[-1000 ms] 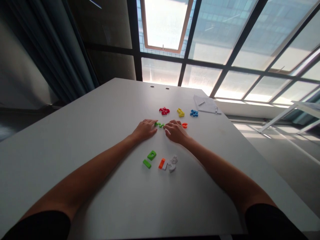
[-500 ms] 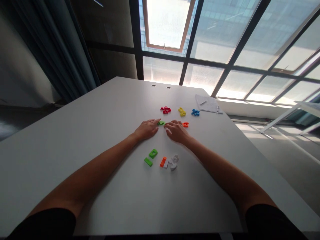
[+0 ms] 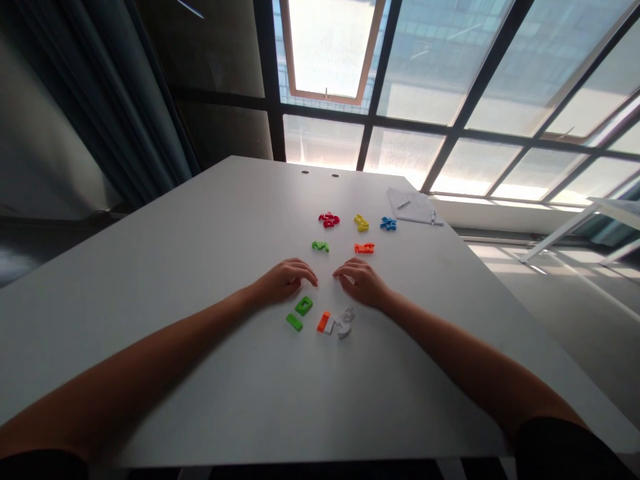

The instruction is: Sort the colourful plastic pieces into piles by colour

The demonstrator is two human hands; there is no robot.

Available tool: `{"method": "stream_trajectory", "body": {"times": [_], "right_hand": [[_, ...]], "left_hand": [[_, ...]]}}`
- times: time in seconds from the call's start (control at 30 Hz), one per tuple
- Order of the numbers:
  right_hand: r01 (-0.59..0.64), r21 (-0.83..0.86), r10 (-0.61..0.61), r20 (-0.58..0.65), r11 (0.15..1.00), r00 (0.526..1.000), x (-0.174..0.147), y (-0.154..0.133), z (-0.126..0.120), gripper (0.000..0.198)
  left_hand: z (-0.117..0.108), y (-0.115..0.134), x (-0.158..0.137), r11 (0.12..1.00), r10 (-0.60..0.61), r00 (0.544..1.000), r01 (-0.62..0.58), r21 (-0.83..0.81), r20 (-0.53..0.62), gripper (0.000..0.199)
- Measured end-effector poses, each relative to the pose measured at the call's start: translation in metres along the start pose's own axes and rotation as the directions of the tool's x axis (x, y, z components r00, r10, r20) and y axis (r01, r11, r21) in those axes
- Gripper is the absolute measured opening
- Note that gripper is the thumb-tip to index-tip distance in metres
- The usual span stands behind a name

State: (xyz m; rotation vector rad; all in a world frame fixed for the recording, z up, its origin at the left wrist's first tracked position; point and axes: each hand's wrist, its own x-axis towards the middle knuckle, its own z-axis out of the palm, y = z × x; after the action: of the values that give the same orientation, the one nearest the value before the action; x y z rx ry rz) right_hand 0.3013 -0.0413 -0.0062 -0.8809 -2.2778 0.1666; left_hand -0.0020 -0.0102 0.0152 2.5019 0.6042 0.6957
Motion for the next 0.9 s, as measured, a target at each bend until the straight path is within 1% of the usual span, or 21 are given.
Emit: {"method": "stream_trajectory", "body": {"times": [0.1, 0.17, 0.23, 0.3, 0.37, 0.4, 0.47, 0.53, 0.6, 0.73, 0.83, 0.9], "right_hand": [[0.020, -0.009, -0.020, 0.007, 1.000, 1.000, 0.002, -0.001, 0.001, 0.021], [0.026, -0.021, -0.026, 0.010, 0.999, 1.000, 0.003, -0.001, 0.001, 0.021], [0.023, -0.034, -0.022, 0.011, 0.999, 1.000, 0.003, -0.001, 0.002, 0.021], [0.022, -0.042, -0.021, 0.017, 0.999, 1.000, 0.002, 0.000, 0.002, 0.021], [0.019, -0.046, -0.018, 0.019, 0.999, 1.000, 0.002, 0.000, 0.003, 0.021], [0.018, -0.046, -0.017, 0.019, 0.999, 1.000, 0.003, 0.001, 0.003, 0.021], [0.016, -0.045, -0.015, 0.022, 0.999, 1.000, 0.003, 0.002, 0.003, 0.020], [0.013, -0.049, -0.012, 0.029, 0.999, 1.000, 0.004, 0.002, 0.003, 0.020], [0.011, -0.053, -0.009, 0.034, 0.999, 0.999, 0.005, 0.002, 0.004, 0.020], [0.016, -0.051, -0.014, 0.030, 0.999, 0.999, 0.005, 0.002, 0.004, 0.019], [0.017, -0.052, -0.015, 0.033, 0.999, 0.999, 0.005, 0.001, 0.005, 0.020], [0.016, -0.049, -0.014, 0.036, 0.999, 0.999, 0.005, 0.001, 0.005, 0.021]], "left_hand": [[-0.006, 0.008, -0.011, 0.989, 0.008, 0.999, 0.000, -0.150, 0.051, 0.035], [-0.008, 0.008, -0.013, 0.983, 0.026, 0.995, -0.009, -0.184, 0.093, 0.036], [-0.009, 0.007, -0.013, 0.985, 0.053, 0.994, -0.036, -0.168, 0.100, 0.035], [-0.010, 0.006, -0.013, 0.995, 0.066, 0.996, -0.061, -0.078, 0.058, 0.033], [-0.010, 0.005, -0.013, 0.993, 0.065, 0.998, -0.065, 0.102, 0.006, 0.033], [-0.009, 0.004, -0.013, 0.976, 0.060, 0.998, -0.055, 0.210, -0.016, 0.033], [-0.008, 0.004, -0.013, 0.916, 0.036, 0.998, -0.010, 0.400, -0.058, 0.033], [-0.005, 0.003, -0.011, 0.859, -0.006, 0.996, 0.052, 0.509, -0.092, 0.033], [-0.002, 0.002, -0.007, 0.824, -0.063, 0.991, 0.121, 0.554, -0.122, 0.034], [0.004, 0.002, 0.006, 0.775, -0.176, 0.973, 0.230, 0.588, -0.147, 0.040], [0.008, -0.001, 0.016, 0.745, -0.237, 0.961, 0.275, 0.608, -0.145, 0.046], [0.010, -0.004, 0.021, 0.741, -0.261, 0.954, 0.296, 0.603, -0.147, 0.048]]}}
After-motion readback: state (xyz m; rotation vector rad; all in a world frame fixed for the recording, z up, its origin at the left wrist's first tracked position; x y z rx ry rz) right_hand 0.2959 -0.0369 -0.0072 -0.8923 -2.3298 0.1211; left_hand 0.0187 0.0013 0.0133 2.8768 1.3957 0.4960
